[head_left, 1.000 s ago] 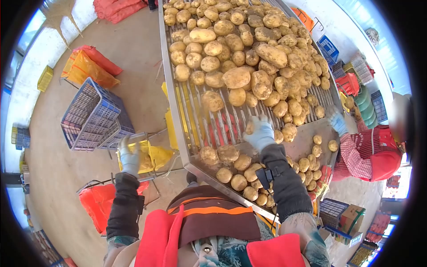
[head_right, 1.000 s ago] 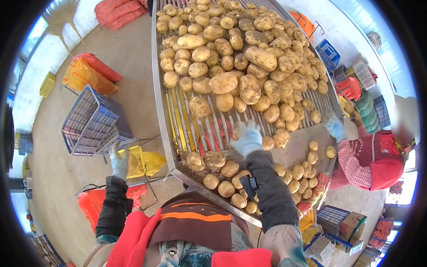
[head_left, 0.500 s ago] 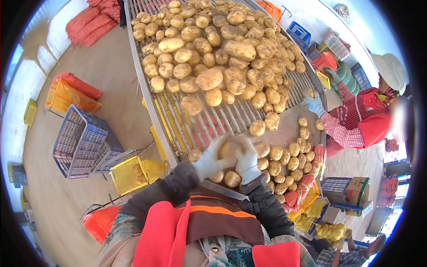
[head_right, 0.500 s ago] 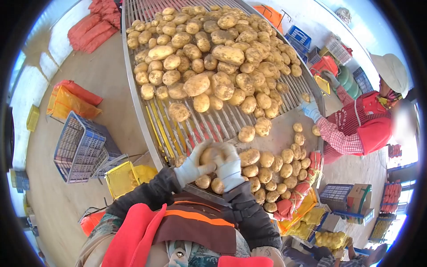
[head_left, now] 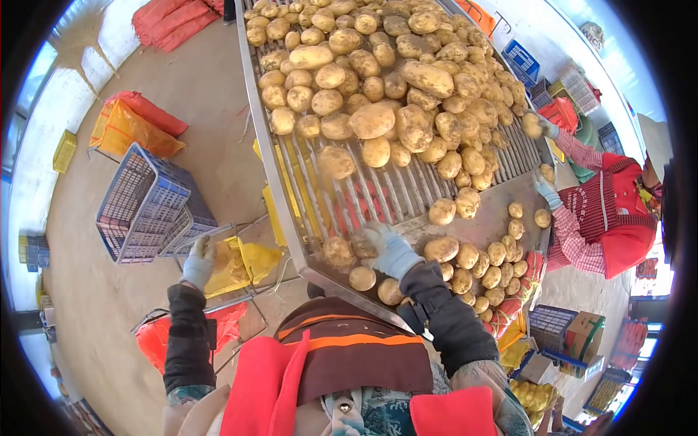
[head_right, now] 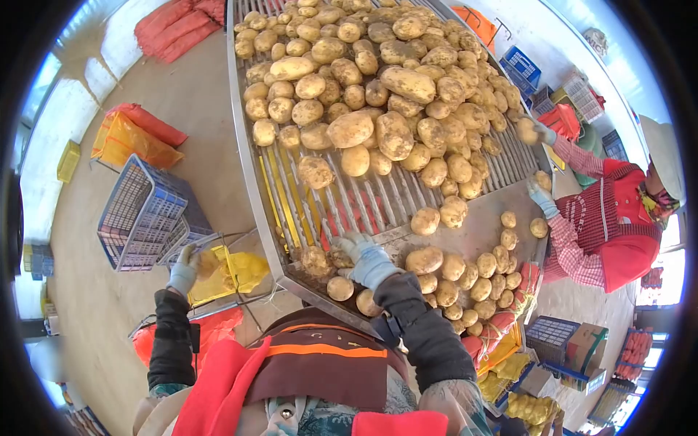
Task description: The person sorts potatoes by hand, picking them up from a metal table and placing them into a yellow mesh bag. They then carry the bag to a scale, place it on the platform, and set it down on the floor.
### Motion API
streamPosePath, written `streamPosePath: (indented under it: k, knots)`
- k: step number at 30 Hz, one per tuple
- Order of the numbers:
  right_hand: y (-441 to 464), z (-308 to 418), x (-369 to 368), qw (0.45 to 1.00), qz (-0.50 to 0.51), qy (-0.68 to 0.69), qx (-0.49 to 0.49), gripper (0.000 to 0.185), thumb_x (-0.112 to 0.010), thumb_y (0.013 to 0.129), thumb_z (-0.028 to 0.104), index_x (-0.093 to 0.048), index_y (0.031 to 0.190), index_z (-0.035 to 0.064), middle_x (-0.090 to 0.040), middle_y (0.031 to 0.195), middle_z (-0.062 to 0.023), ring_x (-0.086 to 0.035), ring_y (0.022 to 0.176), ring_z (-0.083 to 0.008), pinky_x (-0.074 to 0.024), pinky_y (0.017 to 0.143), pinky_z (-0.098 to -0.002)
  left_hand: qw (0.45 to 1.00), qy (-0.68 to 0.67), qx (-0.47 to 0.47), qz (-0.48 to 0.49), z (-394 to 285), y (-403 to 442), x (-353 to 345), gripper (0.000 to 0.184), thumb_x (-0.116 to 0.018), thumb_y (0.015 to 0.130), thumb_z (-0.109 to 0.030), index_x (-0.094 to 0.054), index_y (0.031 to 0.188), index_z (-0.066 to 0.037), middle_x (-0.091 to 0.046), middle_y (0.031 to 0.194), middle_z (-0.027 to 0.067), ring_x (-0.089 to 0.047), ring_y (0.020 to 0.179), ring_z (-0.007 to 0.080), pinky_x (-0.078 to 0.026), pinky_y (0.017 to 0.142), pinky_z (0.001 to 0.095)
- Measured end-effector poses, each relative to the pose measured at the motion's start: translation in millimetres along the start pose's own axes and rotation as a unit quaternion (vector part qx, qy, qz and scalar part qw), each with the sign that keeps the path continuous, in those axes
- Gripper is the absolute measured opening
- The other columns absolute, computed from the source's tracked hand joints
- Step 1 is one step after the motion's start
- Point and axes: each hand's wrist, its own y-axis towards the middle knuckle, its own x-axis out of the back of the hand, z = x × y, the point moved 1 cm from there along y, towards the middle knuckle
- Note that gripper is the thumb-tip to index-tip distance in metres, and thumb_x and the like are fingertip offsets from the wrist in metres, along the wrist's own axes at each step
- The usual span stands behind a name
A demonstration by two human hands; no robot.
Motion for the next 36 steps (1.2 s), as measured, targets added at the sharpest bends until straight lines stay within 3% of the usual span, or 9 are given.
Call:
streamPosePath:
  k: [1, 6, 14, 18, 23, 27, 29, 33, 36]
  knots:
    - [6.7, -4.4, -2.4, 0.991, 0.023, 0.116, -0.059, 0.071, -0.082, 0.064, 0.024, -0.051, 0.126, 0.0079, -0.052, 0.124, -0.0184, -0.047, 0.120, -0.0349, -0.0400, 0.101, -0.0406, 0.957, 0.266, -0.099, -0.063, 7.9, 1.4, -2.3, 0.055, -0.064, 0.085, -0.037, -0.048, 0.126, -0.003, -0.054, 0.121, 0.0204, -0.054, 0.113, 0.0354, -0.049, 0.089, 0.0447]
    - [-10.9, 3.0, 8.4, 0.927, -0.150, 0.328, -0.099, 0.085, -0.088, 0.059, 0.024, -0.045, 0.130, 0.0057, -0.052, 0.119, -0.0173, -0.052, 0.112, -0.0323, -0.0431, 0.096, -0.0395, 0.931, 0.001, -0.366, -0.002, -149.6, -51.3, -101.1, 0.071, -0.074, 0.075, -0.023, -0.041, 0.133, -0.001, -0.042, 0.134, 0.0226, -0.042, 0.126, 0.0341, -0.036, 0.105, 0.0417]
    - [-48.9, 27.5, 31.1, 0.917, -0.390, 0.076, -0.027, 0.077, -0.086, 0.060, 0.029, -0.048, 0.123, 0.0054, -0.049, 0.117, -0.0158, -0.049, 0.108, -0.0342, -0.0420, 0.092, -0.0441, 0.710, -0.506, 0.019, 0.489, -285.5, -99.0, -198.9, 0.059, -0.037, 0.097, -0.053, -0.038, 0.136, -0.009, -0.057, 0.118, 0.0062, -0.057, 0.104, 0.0165, -0.046, 0.086, 0.0318]
    - [-61.3, -3.8, 37.2, 0.745, -0.391, 0.532, -0.098, 0.021, -0.067, 0.086, 0.020, -0.059, 0.092, 0.0017, -0.059, 0.088, -0.0062, -0.056, 0.083, -0.0147, -0.0482, 0.075, -0.0289, 0.595, -0.550, -0.022, 0.586, -330.2, -111.9, -202.4, 0.061, -0.038, 0.096, -0.055, -0.040, 0.136, -0.009, -0.057, 0.117, 0.0075, -0.059, 0.103, 0.0194, -0.049, 0.087, 0.0361]
    - [-87.6, -42.2, 42.4, 0.598, -0.388, 0.654, -0.252, 0.030, -0.057, 0.094, 0.032, -0.057, 0.098, 0.0019, -0.058, 0.081, -0.0011, -0.055, 0.075, -0.0092, -0.0500, 0.069, -0.0254, 0.605, -0.516, 0.139, 0.590, -310.8, -106.3, -250.2, 0.061, -0.037, 0.096, -0.056, -0.040, 0.136, -0.011, -0.054, 0.124, 0.0079, -0.053, 0.115, 0.0229, -0.046, 0.096, 0.0436]
    - [-94.7, -11.6, 67.6, 0.904, -0.404, 0.130, -0.044, 0.036, -0.055, 0.093, 0.024, -0.051, 0.121, 0.0033, -0.059, 0.104, -0.0136, -0.058, 0.094, -0.0222, -0.0478, 0.082, -0.0312, 0.591, -0.508, 0.151, 0.609, -325.6, -109.9, -261.6, 0.056, -0.035, 0.098, -0.052, -0.041, 0.136, -0.011, -0.054, 0.124, 0.0058, -0.050, 0.119, 0.0233, -0.043, 0.100, 0.0407]
    - [-98.1, -17.6, 59.7, 0.886, -0.417, 0.177, -0.100, 0.031, -0.056, 0.092, 0.021, -0.055, 0.116, 0.0023, -0.061, 0.101, -0.0165, -0.060, 0.093, -0.0271, -0.0480, 0.082, -0.0327, 0.664, -0.506, 0.014, 0.551, -311.3, -111.7, -283.3, 0.053, -0.037, 0.098, -0.050, -0.043, 0.134, -0.012, -0.054, 0.123, 0.0060, -0.052, 0.115, 0.0221, -0.042, 0.099, 0.0385]
    - [-96.6, -67.9, 42.2, 0.536, -0.358, 0.728, -0.233, 0.033, -0.051, 0.097, 0.030, -0.061, 0.100, -0.0019, -0.065, 0.090, -0.0059, -0.060, 0.084, -0.0190, -0.0486, 0.079, -0.0303, 0.713, -0.445, 0.049, 0.540, -325.0, -115.6, -286.7, 0.048, -0.034, 0.102, -0.042, -0.046, 0.127, -0.003, -0.056, 0.117, 0.0094, -0.055, 0.107, 0.0172, -0.045, 0.094, 0.0327]
    - [-115.9, -54.3, 55.6, 0.531, -0.343, 0.762, -0.138, 0.041, -0.048, 0.098, 0.037, -0.058, 0.109, -0.0009, -0.063, 0.096, -0.0058, -0.058, 0.087, -0.0145, -0.0471, 0.079, -0.0285, 0.669, -0.479, 0.074, 0.563, -337.9, -118.6, -278.5, 0.051, -0.035, 0.100, -0.047, -0.049, 0.125, -0.004, -0.056, 0.116, 0.0088, -0.055, 0.106, 0.0181, -0.045, 0.095, 0.0343]
